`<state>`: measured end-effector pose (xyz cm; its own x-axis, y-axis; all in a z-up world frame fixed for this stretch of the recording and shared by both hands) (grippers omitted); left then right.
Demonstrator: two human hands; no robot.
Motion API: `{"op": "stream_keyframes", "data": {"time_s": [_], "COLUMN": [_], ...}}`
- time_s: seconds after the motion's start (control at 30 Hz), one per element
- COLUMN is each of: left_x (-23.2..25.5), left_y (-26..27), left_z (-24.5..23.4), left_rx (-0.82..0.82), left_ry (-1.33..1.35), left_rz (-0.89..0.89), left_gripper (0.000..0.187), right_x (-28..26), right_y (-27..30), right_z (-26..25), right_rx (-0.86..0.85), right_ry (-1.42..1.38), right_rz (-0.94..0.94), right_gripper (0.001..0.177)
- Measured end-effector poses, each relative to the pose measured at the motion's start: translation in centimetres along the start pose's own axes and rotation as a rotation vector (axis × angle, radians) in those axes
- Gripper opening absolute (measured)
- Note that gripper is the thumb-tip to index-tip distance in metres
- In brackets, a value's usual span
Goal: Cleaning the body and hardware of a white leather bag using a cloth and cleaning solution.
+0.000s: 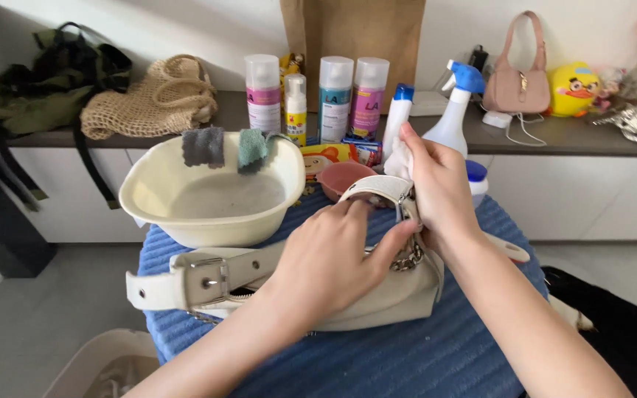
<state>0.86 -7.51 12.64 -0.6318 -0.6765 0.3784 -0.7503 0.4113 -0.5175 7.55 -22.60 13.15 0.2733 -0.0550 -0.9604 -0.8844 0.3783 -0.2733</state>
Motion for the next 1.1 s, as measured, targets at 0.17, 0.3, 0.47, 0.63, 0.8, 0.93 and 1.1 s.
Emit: {"op": "stream_keyframes", "data": {"time_s": [0.17,0.3,0.47,0.63,0.8,0.93,1.1], "left_x": [-0.6,-1.8,-2.9,-4.7,-4.1,-4.4,-4.4], "left_y": [-3.1,-4.0,-3.7,-2.8,-2.3,-2.2,-2.4], "left_z": [2.0,2.8,3.1,5.1,5.1,5.5,6.0], "left_rx": [-0.194,-0.145,-0.097,-0.155,-0.157,-0.228,-0.141], "left_ry": [0.256,0.391,0.431,0.604,0.682,0.746,0.874], "left_rz": [-0.163,-0.076,-0.086,-0.355,-0.309,-0.431,-0.268], "left_gripper": [0.058,0.045,0.047,0.031,0.029,0.024,0.026], "right_x": [-0.5,0.4,0.0,-0.7,1.7,2.0,1.5], "right_y": [-1.5,-2.6,-3.0,-1.7,-1.9,-1.9,-1.8], "right_z": [0.6,1.6,1.4,0.6,0.4,0.4,-0.9], "right_rx": [-0.095,-0.25,-0.423,-0.783,-0.833,-0.677,-0.48], "right_ry": [0.265,0.307,0.263,0.313,0.242,0.323,0.365], "right_rz": [-0.087,-0.124,-0.178,-0.152,-0.178,-0.226,-0.371], "right_gripper": [0.042,0.039,0.029,0.014,0.016,0.014,0.011]}}
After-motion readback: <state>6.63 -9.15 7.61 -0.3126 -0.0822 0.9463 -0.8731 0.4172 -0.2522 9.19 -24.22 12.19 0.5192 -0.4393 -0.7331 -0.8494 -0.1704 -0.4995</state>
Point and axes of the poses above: each hand's wrist, its own y-axis away from the middle knuckle, its own z-axis out of the palm, x = y × z, the point moved 7 cm from there along -y, towards the middle knuckle, and after that the axes turned 1 degree about -x, right-handed, at the moved point
